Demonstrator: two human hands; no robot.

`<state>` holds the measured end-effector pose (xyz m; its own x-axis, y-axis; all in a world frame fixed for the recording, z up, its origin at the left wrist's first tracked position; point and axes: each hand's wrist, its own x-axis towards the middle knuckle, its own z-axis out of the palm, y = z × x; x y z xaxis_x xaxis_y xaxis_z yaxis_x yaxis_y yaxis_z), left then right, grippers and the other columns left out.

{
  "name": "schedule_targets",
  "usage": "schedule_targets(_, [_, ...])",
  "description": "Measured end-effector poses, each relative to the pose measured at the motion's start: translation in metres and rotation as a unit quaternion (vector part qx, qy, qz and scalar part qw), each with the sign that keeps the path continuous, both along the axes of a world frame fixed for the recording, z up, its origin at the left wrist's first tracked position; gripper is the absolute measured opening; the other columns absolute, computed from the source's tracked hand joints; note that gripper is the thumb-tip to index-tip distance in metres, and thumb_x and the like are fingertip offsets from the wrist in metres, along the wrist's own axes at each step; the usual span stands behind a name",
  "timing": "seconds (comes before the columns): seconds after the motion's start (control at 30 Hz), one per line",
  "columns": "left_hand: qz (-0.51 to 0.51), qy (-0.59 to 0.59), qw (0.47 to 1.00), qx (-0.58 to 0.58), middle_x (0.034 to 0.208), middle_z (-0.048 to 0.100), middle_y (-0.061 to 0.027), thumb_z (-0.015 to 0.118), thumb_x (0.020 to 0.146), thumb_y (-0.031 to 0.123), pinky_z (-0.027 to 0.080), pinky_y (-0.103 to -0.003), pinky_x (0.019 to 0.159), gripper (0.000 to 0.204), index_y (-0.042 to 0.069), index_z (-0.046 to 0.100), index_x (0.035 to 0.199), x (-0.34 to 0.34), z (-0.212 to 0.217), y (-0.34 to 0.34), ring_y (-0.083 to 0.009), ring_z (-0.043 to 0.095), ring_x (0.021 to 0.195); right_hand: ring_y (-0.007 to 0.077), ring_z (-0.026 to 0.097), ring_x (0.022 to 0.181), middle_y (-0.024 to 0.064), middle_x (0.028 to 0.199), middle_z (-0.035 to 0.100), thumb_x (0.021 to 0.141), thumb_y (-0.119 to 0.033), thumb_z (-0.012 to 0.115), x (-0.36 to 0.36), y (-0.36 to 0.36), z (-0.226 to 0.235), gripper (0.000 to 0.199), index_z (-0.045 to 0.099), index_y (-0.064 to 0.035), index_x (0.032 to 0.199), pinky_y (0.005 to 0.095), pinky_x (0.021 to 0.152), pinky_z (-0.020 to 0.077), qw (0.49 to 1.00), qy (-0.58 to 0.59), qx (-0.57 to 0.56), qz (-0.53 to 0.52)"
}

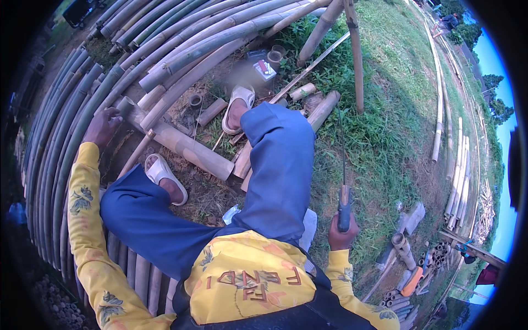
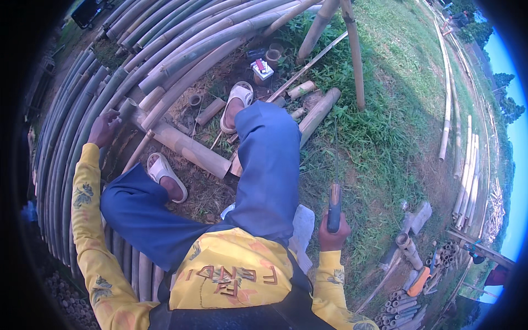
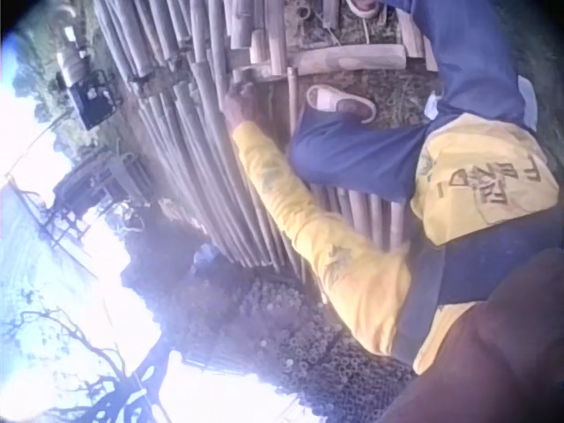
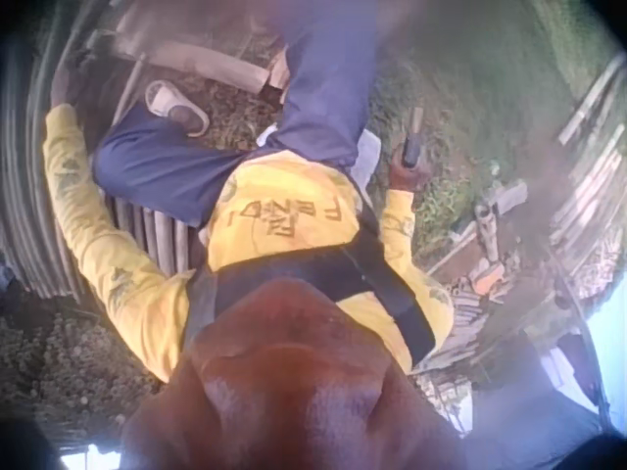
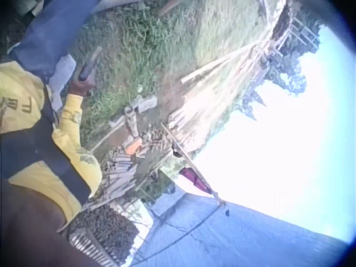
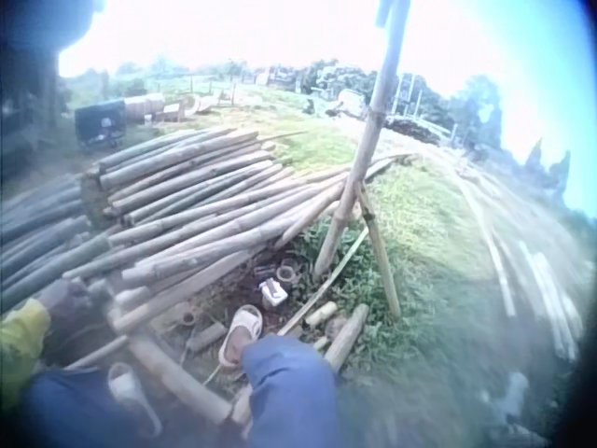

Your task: The person sits on the ground and uses a hand saw to cut long bamboo poles into shorter sections. They repeatedly position a pole, saw through it, and set the cut piece aside, continuing this process with multiple poles.

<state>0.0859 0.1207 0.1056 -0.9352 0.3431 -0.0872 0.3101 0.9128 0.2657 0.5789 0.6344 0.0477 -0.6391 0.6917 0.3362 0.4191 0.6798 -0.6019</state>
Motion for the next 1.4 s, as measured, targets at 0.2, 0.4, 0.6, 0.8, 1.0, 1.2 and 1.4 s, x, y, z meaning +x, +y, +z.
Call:
schedule_targets(0.2, [0.008,-0.102,0.99,0.1,0.121,0.071,-0.0197,0.071,0.096,0.024,0.051,-0.043,0.101,0.04,0.004,0.066,0.13,0.063,0.031,0.01,-0.0323,0.068,0.114,0.0385,0.065,0.066,0.0181,0.073,0.066,0.09,-0.015,0.073,0.008,0.009,-0.086,0.017,0.064,-0.0017,0.093,0.0478,0.063,0.05,0.992,-0.056,0.029,-0.111])
schedule_targets(0.4, [0.115,-0.167,0.937,0.283,0.115,0.074,-0.0131,0.065,0.101,0.037,0.049,-0.035,0.1,0.043,0.0,0.071,0.123,0.165,0.019,-0.052,-0.02,0.066,0.105,0.0495,0.067,0.091,0.0269,0.098,0.071,0.092,-0.02,0.072,-0.03,0.023,-0.178,0.033,0.064,-0.0015,0.118,0.0542,0.075,0.0511,0.981,-0.186,-0.034,-0.051])
schedule_targets(0.6, [0.292,-0.009,0.752,0.59,0.118,0.073,-0.0117,0.049,0.107,0.044,0.044,-0.03,0.104,0.053,-0.001,0.071,0.125,0.278,-0.018,-0.023,-0.0178,0.065,0.109,0.036,0.071,0.094,0.02,0.101,0.074,0.095,-0.017,0.069,-0.053,0.059,-0.245,0.029,0.064,0.0027,0.115,0.0458,0.08,0.0529,0.969,-0.197,-0.072,0.127])
schedule_targets(0.8, [0.186,0.057,0.871,0.45,0.108,0.075,-0.0125,0.06,0.102,0.025,0.049,-0.031,0.097,0.032,-0.001,0.072,0.116,0.259,0.037,-0.004,-0.0186,0.068,0.101,0.0156,0.064,0.085,0.0085,0.093,0.068,0.102,-0.014,0.062,-0.197,0.067,-0.087,0.022,0.065,0.0055,0.112,0.0307,0.08,0.0523,0.952,-0.047,-0.222,0.207])
schedule_targets(1.0, [-0.077,0.119,0.987,0.077,0.097,0.071,-0.0155,0.07,0.091,0.018,0.054,-0.042,0.086,0.022,0.002,0.07,0.106,0.08,0.068,0.045,-0.0331,0.068,0.094,0.0311,0.063,0.113,0.0179,0.121,0.064,0.095,-0.025,0.072,-0.266,-0.052,0.055,0.047,0.058,0.0022,0.132,0.0433,0.098,0.0489,0.936,0.091,-0.067,0.334])
schedule_targets(1.2, [-0.107,0.206,0.971,-0.062,0.11,0.067,-0.0156,0.08,0.081,0.029,0.052,-0.044,0.092,0.048,0.004,0.063,0.118,-0.09,-0.022,0.13,-0.0347,0.064,0.105,0.0408,0.062,0.114,0.0209,0.122,0.064,0.077,-0.022,0.085,-0.274,-0.067,0.055,0.061,0.061,-0.0001,0.129,0.047,0.098,0.0489,0.944,0.07,0.04,0.319])
schedule_targets(1.4, [-0.043,0.267,0.956,-0.111,0.117,0.063,-0.0133,0.091,0.066,0.037,0.047,-0.042,0.096,0.078,0.001,0.055,0.125,-0.157,-0.096,0.241,-0.0289,0.061,0.114,0.0372,0.064,0.113,0.0184,0.122,0.065,0.074,-0.021,0.086,-0.27,-0.054,0.057,0.061,0.063,-0.0011,0.127,0.0434,0.095,0.0491,0.957,0.047,0.007,0.285])
